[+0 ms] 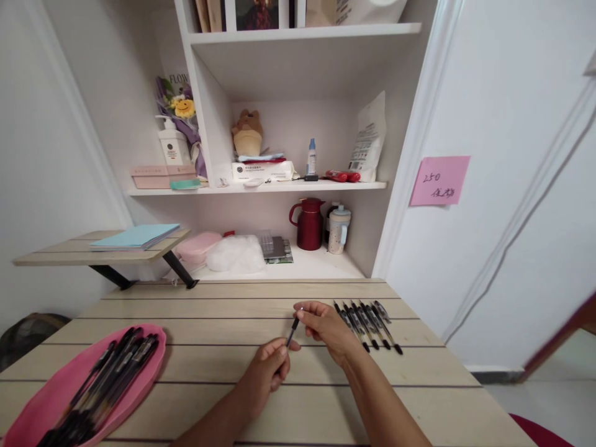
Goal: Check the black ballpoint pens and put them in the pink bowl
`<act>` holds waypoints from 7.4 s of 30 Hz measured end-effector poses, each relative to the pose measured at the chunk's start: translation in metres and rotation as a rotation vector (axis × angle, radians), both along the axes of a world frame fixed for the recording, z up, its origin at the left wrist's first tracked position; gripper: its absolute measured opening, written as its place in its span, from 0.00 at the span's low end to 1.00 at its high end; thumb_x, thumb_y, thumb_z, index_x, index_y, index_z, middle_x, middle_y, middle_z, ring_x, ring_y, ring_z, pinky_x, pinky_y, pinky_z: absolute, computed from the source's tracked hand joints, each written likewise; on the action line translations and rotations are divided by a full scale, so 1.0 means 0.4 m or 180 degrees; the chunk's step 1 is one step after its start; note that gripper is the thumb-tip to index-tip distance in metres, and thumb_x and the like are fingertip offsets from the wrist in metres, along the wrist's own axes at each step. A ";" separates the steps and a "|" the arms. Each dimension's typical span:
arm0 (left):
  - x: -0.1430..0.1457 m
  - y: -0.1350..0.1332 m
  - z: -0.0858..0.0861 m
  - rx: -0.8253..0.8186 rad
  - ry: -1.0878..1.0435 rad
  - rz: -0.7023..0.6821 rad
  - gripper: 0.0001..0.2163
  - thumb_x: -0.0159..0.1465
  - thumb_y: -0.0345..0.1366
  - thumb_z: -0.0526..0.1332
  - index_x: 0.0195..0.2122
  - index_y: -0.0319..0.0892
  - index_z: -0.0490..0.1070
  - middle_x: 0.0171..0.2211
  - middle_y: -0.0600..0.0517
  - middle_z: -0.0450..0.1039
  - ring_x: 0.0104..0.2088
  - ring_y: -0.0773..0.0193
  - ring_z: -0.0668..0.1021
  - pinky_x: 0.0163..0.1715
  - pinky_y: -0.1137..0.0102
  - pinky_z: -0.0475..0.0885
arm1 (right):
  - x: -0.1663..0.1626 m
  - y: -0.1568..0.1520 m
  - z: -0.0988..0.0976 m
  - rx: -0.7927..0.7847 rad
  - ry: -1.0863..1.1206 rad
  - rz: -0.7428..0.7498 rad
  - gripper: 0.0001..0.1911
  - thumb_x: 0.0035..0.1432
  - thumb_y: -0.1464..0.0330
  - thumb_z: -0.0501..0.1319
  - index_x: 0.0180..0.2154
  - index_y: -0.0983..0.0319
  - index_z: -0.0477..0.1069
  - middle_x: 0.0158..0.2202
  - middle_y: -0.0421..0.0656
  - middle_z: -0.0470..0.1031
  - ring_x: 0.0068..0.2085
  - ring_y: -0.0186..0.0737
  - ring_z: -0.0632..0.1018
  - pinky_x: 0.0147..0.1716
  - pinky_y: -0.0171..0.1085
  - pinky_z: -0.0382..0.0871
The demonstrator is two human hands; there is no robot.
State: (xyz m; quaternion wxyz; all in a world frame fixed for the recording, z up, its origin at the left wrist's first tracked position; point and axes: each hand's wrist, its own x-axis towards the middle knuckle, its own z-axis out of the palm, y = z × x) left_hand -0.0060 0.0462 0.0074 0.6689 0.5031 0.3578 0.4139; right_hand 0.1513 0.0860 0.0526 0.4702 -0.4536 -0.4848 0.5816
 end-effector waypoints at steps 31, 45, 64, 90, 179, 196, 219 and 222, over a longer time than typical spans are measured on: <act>0.003 0.005 -0.005 -0.0038 -0.0025 -0.0001 0.20 0.53 0.49 0.57 0.39 0.37 0.66 0.14 0.61 0.56 0.12 0.79 0.48 0.13 0.76 0.38 | -0.004 0.005 -0.012 0.0052 0.0083 -0.0140 0.16 0.37 0.59 0.66 0.27 0.63 0.70 0.16 0.34 0.63 0.17 0.25 0.58 0.17 0.30 0.44; 0.003 0.003 -0.004 -0.0017 0.0045 0.0060 0.19 0.54 0.48 0.57 0.39 0.37 0.66 0.14 0.61 0.55 0.12 0.78 0.48 0.14 0.76 0.38 | -0.007 0.002 -0.011 0.0006 0.0125 -0.0200 0.15 0.38 0.60 0.66 0.22 0.63 0.65 0.14 0.32 0.60 0.16 0.25 0.57 0.16 0.29 0.43; 0.001 0.008 -0.012 -0.0033 0.0090 0.0061 0.18 0.54 0.48 0.56 0.38 0.38 0.66 0.14 0.61 0.55 0.12 0.78 0.48 0.14 0.76 0.39 | -0.018 0.014 -0.037 0.0057 0.0202 -0.0378 0.16 0.35 0.60 0.67 0.21 0.63 0.65 0.12 0.31 0.58 0.15 0.24 0.56 0.16 0.30 0.43; -0.002 0.007 -0.009 -0.0096 -0.0009 0.0122 0.18 0.55 0.47 0.56 0.39 0.37 0.66 0.16 0.60 0.57 0.12 0.79 0.52 0.14 0.76 0.40 | 0.066 0.031 -0.109 0.0616 -0.4835 -0.1008 0.13 0.51 0.80 0.49 0.36 0.68 0.69 0.36 0.56 0.73 0.33 0.45 0.77 0.30 0.37 0.63; -0.338 -0.075 0.154 0.0506 0.0714 0.1644 0.13 0.54 0.34 0.56 0.40 0.39 0.64 0.25 0.54 0.67 0.17 0.74 0.64 0.16 0.78 0.55 | 0.117 -0.076 -0.178 0.0414 -0.5018 -0.1052 0.14 0.55 0.67 0.47 0.33 0.65 0.69 0.33 0.53 0.75 0.35 0.50 0.77 0.30 0.42 0.66; -0.609 -0.143 0.151 0.0449 0.5157 0.2732 0.09 0.55 0.31 0.54 0.35 0.38 0.68 0.35 0.41 0.73 0.37 0.54 0.74 0.33 0.67 0.64 | 0.106 -0.097 -0.173 0.0506 -0.4828 -0.1011 0.14 0.54 0.64 0.47 0.31 0.63 0.69 0.30 0.53 0.75 0.32 0.51 0.76 0.26 0.42 0.63; 0.039 0.051 -0.008 -0.1034 -0.1152 0.0036 0.11 0.56 0.43 0.57 0.34 0.43 0.61 0.23 0.56 0.65 0.23 0.68 0.72 0.24 0.72 0.66 | 0.127 -0.046 -0.113 0.0522 -0.4179 -0.1266 0.10 0.53 0.65 0.52 0.28 0.61 0.69 0.27 0.45 0.75 0.30 0.40 0.74 0.27 0.34 0.60; 0.036 0.055 -0.006 -0.0650 -0.1074 0.0023 0.12 0.55 0.44 0.58 0.35 0.42 0.62 0.18 0.60 0.60 0.13 0.77 0.60 0.14 0.80 0.52 | 0.180 -0.022 -0.107 0.0289 -0.4638 -0.1517 0.10 0.54 0.66 0.52 0.30 0.63 0.70 0.31 0.51 0.75 0.34 0.46 0.75 0.29 0.37 0.61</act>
